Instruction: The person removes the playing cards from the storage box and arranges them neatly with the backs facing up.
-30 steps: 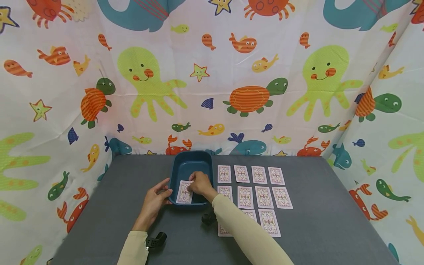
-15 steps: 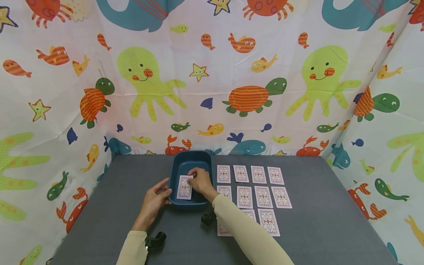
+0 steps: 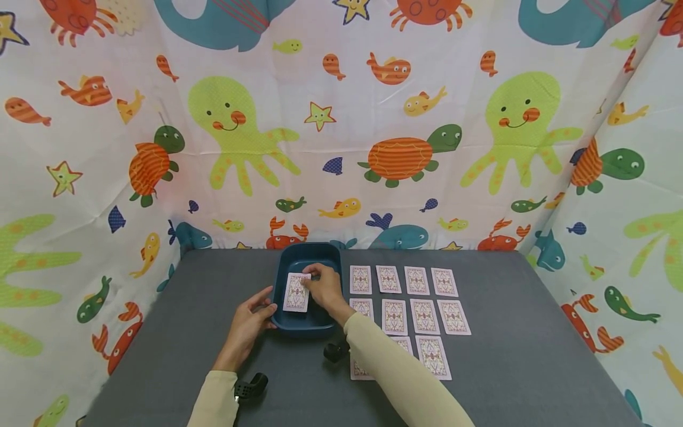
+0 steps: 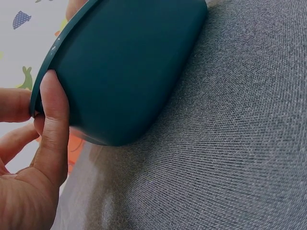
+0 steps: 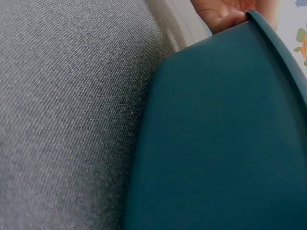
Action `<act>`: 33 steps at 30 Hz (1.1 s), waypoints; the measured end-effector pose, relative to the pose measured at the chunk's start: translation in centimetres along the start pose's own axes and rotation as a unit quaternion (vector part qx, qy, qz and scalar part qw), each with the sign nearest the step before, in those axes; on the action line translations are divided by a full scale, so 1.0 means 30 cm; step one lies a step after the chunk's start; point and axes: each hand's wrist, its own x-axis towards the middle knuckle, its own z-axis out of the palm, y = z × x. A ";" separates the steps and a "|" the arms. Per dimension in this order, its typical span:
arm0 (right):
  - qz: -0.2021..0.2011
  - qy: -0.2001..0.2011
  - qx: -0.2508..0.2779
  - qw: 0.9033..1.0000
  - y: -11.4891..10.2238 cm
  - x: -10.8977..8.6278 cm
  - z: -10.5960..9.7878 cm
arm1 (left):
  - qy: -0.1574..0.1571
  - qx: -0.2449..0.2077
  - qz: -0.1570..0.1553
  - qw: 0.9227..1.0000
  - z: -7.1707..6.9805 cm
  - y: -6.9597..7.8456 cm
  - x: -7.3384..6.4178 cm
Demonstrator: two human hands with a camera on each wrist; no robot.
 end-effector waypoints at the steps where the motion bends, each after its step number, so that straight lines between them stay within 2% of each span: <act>1: -0.003 0.001 0.009 1.000 -0.002 0.001 -0.001 | 0.000 0.001 0.000 1.000 0.000 0.000 0.000; 6: -0.009 0.011 0.043 0.999 -0.002 0.003 -0.003 | 0.001 -0.002 0.002 1.000 -0.001 -0.002 0.002; 19: -0.025 0.037 0.075 0.996 -0.008 0.003 -0.011 | 0.002 -0.007 -0.001 1.000 0.000 0.003 0.004; 25: -0.030 0.055 0.097 0.993 -0.023 -0.014 -0.025 | 0.001 -0.011 -0.001 1.000 -0.001 -0.001 0.001; 33: -0.041 0.048 0.127 0.990 -0.043 -0.052 -0.062 | 0.000 -0.014 0.004 1.000 -0.003 -0.004 0.000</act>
